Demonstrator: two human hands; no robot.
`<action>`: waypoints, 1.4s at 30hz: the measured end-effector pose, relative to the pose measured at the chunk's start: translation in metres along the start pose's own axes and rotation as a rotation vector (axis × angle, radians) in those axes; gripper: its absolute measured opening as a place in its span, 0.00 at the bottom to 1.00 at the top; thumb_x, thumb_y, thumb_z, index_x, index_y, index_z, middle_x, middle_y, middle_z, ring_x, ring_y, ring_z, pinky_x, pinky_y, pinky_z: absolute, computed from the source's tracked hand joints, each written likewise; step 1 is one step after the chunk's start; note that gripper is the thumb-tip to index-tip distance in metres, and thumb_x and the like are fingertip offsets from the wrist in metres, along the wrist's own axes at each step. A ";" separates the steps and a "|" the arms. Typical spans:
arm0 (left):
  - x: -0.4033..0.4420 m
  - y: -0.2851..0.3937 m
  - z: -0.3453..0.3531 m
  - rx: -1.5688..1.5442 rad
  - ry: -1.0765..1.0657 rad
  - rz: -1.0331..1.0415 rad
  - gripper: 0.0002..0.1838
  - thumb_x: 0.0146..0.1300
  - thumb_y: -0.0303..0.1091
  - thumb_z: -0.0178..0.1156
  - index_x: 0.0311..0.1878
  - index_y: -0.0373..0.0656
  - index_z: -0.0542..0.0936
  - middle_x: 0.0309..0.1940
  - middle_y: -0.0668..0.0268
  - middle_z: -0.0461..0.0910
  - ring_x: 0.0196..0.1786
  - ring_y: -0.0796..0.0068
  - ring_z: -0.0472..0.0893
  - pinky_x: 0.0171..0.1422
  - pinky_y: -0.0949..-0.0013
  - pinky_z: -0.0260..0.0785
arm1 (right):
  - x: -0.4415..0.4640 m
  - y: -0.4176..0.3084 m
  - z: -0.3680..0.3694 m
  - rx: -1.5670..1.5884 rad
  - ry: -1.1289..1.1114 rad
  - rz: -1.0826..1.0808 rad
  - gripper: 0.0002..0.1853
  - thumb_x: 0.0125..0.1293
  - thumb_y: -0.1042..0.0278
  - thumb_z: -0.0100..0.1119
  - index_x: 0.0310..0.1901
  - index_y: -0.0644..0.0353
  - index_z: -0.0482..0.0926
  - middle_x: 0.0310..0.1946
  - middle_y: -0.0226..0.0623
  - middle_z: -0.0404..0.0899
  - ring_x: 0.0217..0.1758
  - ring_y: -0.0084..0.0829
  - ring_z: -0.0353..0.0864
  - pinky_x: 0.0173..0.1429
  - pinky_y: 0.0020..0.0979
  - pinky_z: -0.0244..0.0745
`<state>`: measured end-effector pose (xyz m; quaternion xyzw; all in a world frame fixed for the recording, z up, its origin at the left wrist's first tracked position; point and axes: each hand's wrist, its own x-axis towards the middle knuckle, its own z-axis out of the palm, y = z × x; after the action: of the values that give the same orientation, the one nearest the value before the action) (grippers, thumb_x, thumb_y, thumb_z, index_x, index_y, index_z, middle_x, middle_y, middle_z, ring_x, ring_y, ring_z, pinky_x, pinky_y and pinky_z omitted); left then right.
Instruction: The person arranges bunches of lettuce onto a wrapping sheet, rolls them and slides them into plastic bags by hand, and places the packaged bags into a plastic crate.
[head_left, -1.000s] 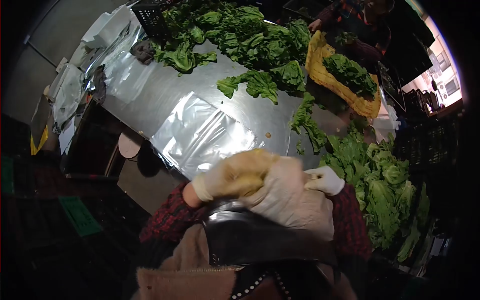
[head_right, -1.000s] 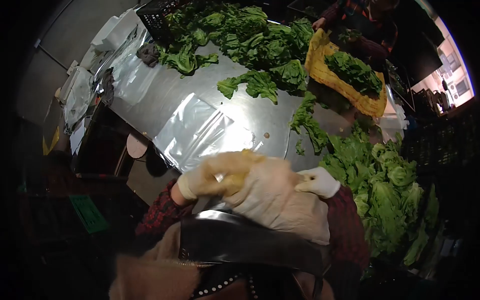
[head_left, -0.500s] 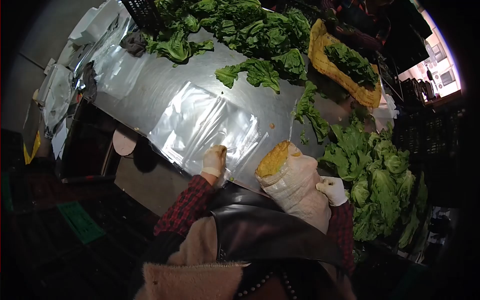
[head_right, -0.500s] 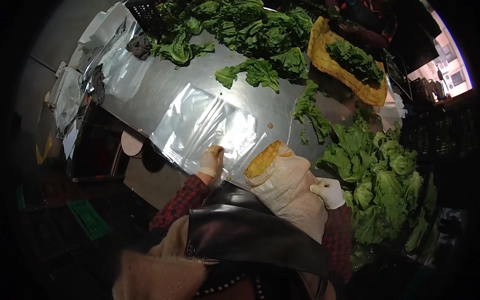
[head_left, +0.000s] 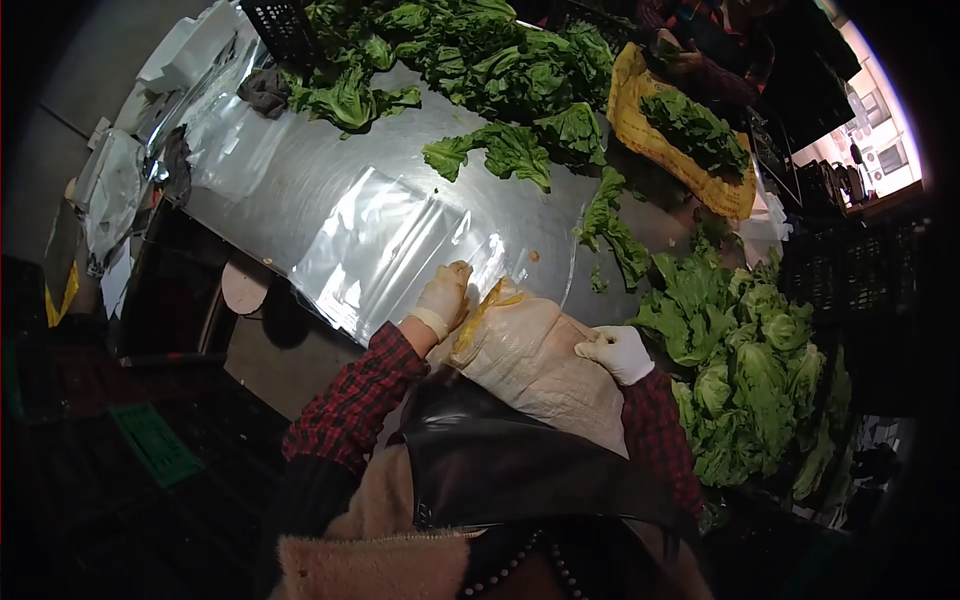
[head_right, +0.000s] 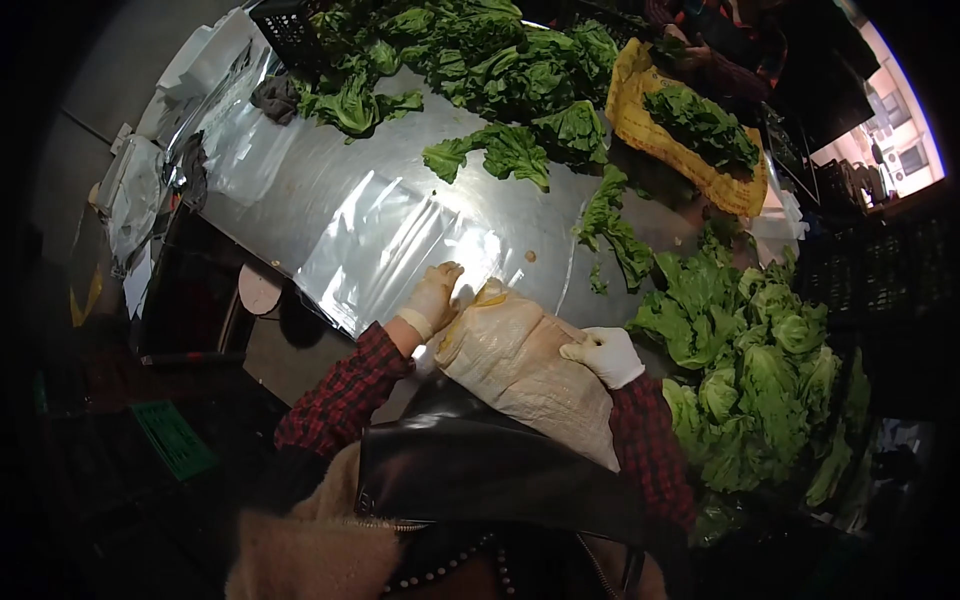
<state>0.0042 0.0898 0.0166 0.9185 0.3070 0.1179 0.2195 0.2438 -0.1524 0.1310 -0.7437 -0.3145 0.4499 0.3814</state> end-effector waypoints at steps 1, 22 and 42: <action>0.002 0.006 -0.005 -0.011 -0.029 0.001 0.25 0.59 0.27 0.60 0.62 0.50 0.77 0.63 0.58 0.76 0.57 0.53 0.78 0.58 0.57 0.76 | 0.003 0.003 0.000 -0.010 -0.027 -0.018 0.20 0.55 0.70 0.76 0.15 0.59 0.72 0.17 0.21 0.67 0.23 0.15 0.63 0.29 0.25 0.61; -0.008 0.092 -0.070 -0.225 -0.323 0.170 0.41 0.54 0.20 0.57 0.75 0.39 0.61 0.76 0.44 0.55 0.73 0.41 0.64 0.74 0.55 0.65 | -0.010 -0.004 0.016 -0.422 0.203 0.024 0.27 0.51 0.40 0.73 0.29 0.63 0.84 0.25 0.50 0.81 0.31 0.47 0.83 0.38 0.42 0.74; 0.032 0.153 -0.036 0.122 -0.370 0.369 0.47 0.51 0.21 0.58 0.78 0.39 0.54 0.79 0.46 0.49 0.80 0.39 0.50 0.78 0.54 0.58 | -0.039 0.018 0.028 -0.333 0.443 -0.284 0.16 0.55 0.59 0.76 0.38 0.63 0.86 0.40 0.48 0.86 0.41 0.40 0.87 0.45 0.36 0.78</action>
<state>0.0945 0.0121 0.1238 0.9764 0.0958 -0.0328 0.1907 0.2052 -0.1849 0.1238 -0.8247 -0.3938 0.1613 0.3726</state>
